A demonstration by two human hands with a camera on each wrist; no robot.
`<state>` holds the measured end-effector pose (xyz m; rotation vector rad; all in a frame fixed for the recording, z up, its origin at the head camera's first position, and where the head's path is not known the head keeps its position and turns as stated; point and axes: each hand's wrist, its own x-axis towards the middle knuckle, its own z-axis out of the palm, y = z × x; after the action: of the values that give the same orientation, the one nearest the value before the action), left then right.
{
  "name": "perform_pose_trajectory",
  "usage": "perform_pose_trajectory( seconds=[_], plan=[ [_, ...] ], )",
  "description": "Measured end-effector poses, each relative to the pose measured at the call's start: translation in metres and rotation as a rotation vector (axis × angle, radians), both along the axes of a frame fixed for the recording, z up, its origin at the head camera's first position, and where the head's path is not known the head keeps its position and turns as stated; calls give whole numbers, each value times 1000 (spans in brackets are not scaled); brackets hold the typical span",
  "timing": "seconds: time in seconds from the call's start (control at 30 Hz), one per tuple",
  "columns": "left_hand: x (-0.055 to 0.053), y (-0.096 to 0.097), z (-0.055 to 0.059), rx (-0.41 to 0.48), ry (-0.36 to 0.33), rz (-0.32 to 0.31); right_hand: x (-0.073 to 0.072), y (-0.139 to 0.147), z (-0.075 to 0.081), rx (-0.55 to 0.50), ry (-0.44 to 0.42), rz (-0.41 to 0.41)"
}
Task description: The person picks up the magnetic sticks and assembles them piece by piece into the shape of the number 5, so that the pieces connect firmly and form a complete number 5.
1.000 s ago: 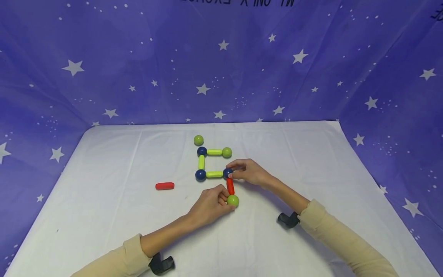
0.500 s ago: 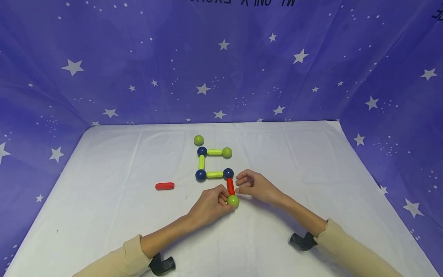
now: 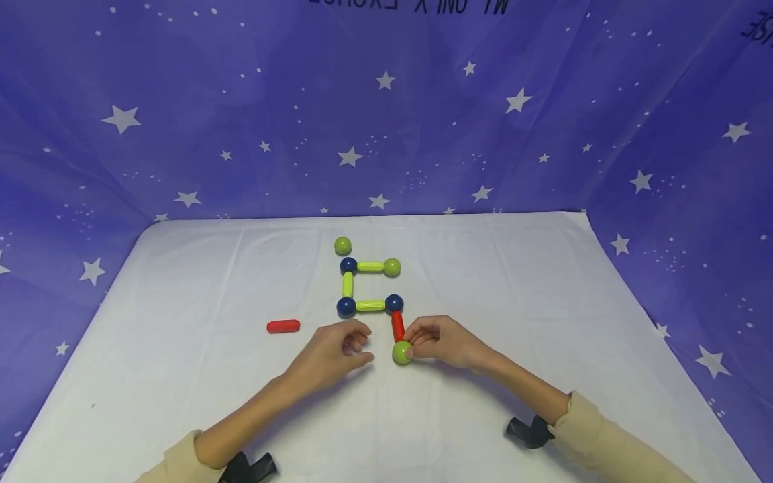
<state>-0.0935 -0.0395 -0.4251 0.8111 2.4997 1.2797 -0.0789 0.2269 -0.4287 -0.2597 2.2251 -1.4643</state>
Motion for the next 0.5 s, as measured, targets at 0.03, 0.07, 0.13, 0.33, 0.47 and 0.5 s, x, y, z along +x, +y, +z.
perform_pose_trajectory(
  seconds=[0.03,0.07,0.13,0.33,0.47,0.5],
  plan=[
    [-2,-12,3,-16,23,17,0,0,0,4,-4,-2],
    [-5,-24,6,-38,53,35,0,0,0,7,-6,-2],
    [-11,-49,10,-78,124,76,0,0,0,15,-6,-5],
    [-24,-108,9,-187,154,139,0,0,1,20,4,2],
    [-29,-123,0,-190,149,154,1,0,3,17,4,1],
    [-30,-124,-2,-186,156,159,1,0,3,17,5,1]
  ],
)
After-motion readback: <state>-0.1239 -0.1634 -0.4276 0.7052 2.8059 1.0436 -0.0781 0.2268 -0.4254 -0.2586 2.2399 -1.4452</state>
